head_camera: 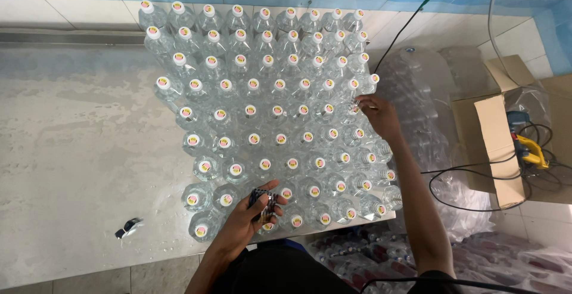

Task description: The person applies small, round, patterned stickers to the caps of numerous clear plastic bottles arranged on a stainless steel table. The person holds a stack of stickers in one hand and uses the other hand to peel and place each sticker onto a bottle cap.

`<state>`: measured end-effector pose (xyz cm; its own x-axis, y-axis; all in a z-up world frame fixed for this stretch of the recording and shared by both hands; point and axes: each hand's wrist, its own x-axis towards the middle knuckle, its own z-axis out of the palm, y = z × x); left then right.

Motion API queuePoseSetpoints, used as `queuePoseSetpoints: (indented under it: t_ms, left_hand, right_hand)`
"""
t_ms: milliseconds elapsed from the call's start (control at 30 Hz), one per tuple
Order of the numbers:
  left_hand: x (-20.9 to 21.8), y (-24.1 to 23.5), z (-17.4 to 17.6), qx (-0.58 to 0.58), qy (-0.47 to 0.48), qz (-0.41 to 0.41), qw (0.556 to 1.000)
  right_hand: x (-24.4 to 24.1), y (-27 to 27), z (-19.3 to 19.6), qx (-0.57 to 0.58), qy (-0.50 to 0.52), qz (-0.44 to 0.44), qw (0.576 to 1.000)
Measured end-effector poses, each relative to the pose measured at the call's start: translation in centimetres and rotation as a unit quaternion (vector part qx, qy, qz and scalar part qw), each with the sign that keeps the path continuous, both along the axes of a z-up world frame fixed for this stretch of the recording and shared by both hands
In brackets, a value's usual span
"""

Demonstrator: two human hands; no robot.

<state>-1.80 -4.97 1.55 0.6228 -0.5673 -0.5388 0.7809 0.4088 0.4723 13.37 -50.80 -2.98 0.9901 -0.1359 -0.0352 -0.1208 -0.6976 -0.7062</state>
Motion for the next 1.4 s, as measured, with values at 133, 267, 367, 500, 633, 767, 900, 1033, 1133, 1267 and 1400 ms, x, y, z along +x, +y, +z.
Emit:
queuePoseSetpoints:
  t_ms: [133, 267, 367, 500, 633, 767, 900, 1033, 1133, 1267, 1400]
  left_hand:
    - [0.0, -0.3, -0.4, -0.007, -0.007, 0.001, 1.0]
    - [0.2, -0.9, -0.6, -0.01, -0.023, -0.011, 1.0]
    - [0.2, -1.3, -1.0, -0.014, -0.031, -0.018, 0.999]
    - [0.4, -1.5, -0.2, -0.007, -0.037, -0.017, 0.999]
    - [0.6, -1.9, 0.0, -0.003, -0.029, -0.014, 0.999]
    - [1.1, -3.1, -1.1, -0.044, -0.058, -0.004, 0.997]
    - [1.4, -4.7, -0.4, -0.019, -0.068, -0.047, 0.996]
    - [1.6, -5.2, 0.8, -0.017, -0.09, -0.104, 0.99]
    - [1.5, -5.2, 0.9, -0.014, -0.09, -0.134, 0.987]
    - [1.3, -5.7, 0.4, -0.034, -0.092, -0.142, 0.985]
    - [1.6, -5.8, 1.4, -0.038, -0.101, -0.138, 0.984]
  right_hand:
    - [-1.1, 0.3, 1.2, 0.024, 0.002, 0.033, 0.999]
    - [-1.1, 1.0, 1.5, -0.048, 0.019, 0.067, 0.996]
    - [-1.1, 0.6, -0.1, -0.087, 0.01, 0.081, 0.993]
    - [-1.5, 1.3, 0.0, -0.107, 0.042, 0.064, 0.991]
    - [-3.2, 4.9, 3.6, -0.183, 0.083, 0.081, 0.976]
    - [-7.7, 12.0, 9.0, -0.107, -0.042, 0.116, 0.987]
    - [-11.6, 17.7, 10.9, 0.094, 0.1, 0.237, 0.962]
    - [-13.6, 18.4, 10.1, 0.121, 0.098, 0.236, 0.959]
    - [-14.4, 17.9, 10.5, 0.117, 0.072, 0.208, 0.968]
    - [-14.3, 17.7, 11.9, 0.148, 0.138, 0.147, 0.968]
    - [-13.9, 17.2, 12.0, 0.126, 0.155, 0.144, 0.969]
